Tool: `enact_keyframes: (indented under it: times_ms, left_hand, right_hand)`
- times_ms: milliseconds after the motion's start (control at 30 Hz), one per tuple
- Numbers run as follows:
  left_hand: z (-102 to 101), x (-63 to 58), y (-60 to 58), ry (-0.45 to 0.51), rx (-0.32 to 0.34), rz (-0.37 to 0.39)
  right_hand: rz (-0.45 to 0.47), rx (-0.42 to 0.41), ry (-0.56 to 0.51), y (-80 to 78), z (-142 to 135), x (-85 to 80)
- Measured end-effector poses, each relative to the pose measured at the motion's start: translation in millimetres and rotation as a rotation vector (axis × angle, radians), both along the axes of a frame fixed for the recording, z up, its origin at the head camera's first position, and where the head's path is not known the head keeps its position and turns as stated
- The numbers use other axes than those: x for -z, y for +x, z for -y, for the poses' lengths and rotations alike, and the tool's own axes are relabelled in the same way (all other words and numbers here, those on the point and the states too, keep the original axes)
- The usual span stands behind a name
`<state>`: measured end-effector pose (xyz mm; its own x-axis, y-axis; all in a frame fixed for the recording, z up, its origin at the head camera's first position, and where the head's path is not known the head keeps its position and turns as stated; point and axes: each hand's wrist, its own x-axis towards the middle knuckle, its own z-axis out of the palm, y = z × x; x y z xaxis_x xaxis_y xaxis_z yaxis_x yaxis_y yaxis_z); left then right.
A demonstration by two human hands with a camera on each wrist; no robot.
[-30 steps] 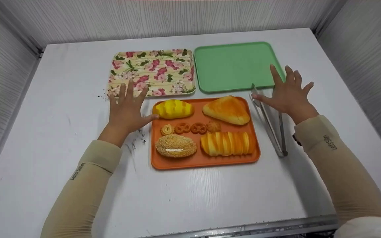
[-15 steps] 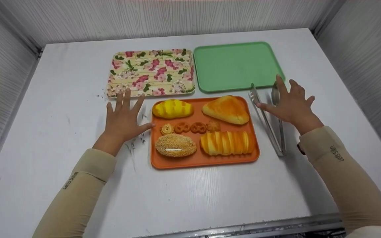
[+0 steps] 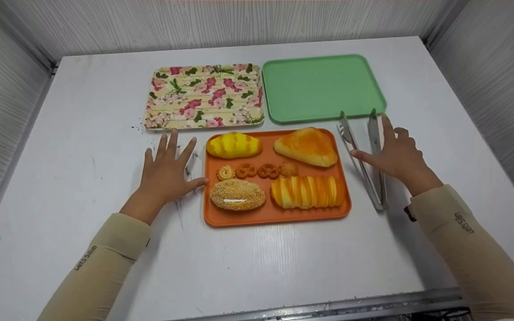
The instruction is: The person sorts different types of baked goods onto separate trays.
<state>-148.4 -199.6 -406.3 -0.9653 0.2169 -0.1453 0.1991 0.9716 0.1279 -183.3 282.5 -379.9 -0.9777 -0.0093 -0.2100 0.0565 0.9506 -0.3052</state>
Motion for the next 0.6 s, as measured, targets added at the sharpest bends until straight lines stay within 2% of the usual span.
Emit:
enact_keyframes:
  times_ms: [333, 600]
  left_hand:
    - [-1.4, 3.9, 12.1, 0.01, 0.019, 0.033]
    - [-1.5, 4.5, 19.5, 0.003, 0.06, 0.043]
  right_hand:
    - [0.06, -0.018, -0.105, 11.3, -3.9, 7.0]
    - [0.097, -0.012, -0.163, 13.2, -5.1, 13.2]
